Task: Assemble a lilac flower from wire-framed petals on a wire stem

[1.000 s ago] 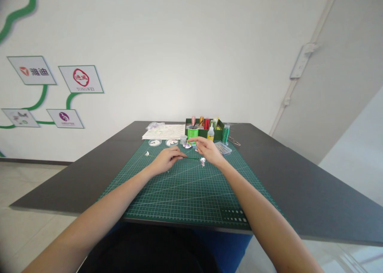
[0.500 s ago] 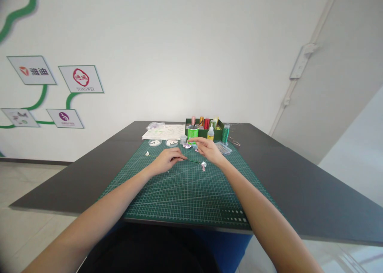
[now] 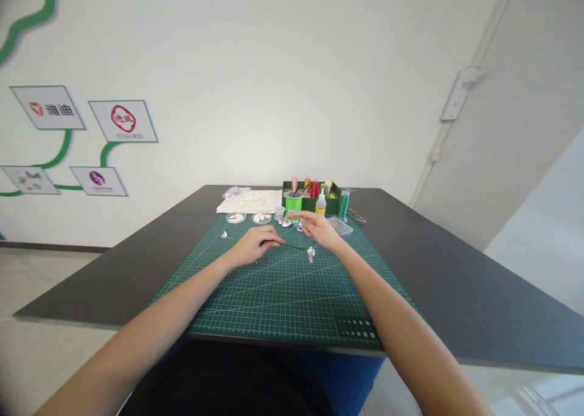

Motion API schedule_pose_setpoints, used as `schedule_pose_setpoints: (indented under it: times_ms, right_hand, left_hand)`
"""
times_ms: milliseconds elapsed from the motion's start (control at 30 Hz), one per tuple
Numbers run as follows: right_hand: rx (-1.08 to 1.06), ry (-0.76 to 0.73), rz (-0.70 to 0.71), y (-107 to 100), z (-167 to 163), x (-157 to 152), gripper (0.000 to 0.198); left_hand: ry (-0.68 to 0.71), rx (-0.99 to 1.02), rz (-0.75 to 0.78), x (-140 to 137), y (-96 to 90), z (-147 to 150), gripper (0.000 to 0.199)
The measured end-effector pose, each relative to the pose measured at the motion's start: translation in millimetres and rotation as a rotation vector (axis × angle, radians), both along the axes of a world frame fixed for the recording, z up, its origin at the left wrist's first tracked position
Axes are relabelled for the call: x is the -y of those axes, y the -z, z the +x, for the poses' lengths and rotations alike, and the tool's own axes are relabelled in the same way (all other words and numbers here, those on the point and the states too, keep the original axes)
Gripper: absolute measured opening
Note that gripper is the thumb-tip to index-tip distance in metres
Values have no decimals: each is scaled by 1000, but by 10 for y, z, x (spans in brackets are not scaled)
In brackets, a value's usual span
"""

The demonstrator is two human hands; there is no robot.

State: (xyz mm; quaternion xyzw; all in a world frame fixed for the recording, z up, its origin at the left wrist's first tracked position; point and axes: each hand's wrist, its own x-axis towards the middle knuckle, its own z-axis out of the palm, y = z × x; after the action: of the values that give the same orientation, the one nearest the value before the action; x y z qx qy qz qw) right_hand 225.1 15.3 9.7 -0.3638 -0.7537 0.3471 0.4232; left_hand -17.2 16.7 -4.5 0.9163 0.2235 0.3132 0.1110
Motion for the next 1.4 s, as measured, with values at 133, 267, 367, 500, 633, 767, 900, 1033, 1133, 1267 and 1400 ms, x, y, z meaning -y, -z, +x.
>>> schedule_pose_setpoints:
  times_ms: [133, 267, 367, 500, 633, 767, 900, 1033, 1133, 1267, 1400]
  right_hand:
    - [1, 0, -14, 20, 3, -21, 50]
    - [13, 2, -26, 35, 12, -36, 49]
    - [26, 4, -31, 36, 18, -37, 47]
    - [29, 14, -30, 31, 19, -33, 47]
    - [27, 15, -31, 31, 19, -34, 49]
    - [21, 13, -37, 36, 24, -42, 49]
    - [23, 23, -45, 41, 32, -53, 47]
    - [13, 16, -47, 51, 37, -63, 47]
    - [6, 14, -46, 55, 40, -65, 47]
    - [12, 26, -47, 46, 41, -57, 48]
    - [10, 18, -46, 34, 42, -47, 47]
  left_hand:
    - [-5, 7, -1, 17, -13, -1, 20]
    - [-8, 25, 10, 24, -16, 3, 20]
    - [-18, 31, 20, 20, -10, 6, 21]
    - [-21, 22, 38, 11, 6, -4, 22]
    - [-16, -20, 68, 12, 19, -16, 23]
    - [-11, -48, 84, 18, 19, -14, 22]
    - [-10, -22, 78, 14, 18, -9, 23]
    - [-5, 18, 55, 8, 21, -6, 23]
    - [-3, 44, 59, 6, 21, -2, 22]
    - [-1, 64, 71, 10, 10, 2, 21]
    - [-2, 73, 73, 17, 4, 0, 21]
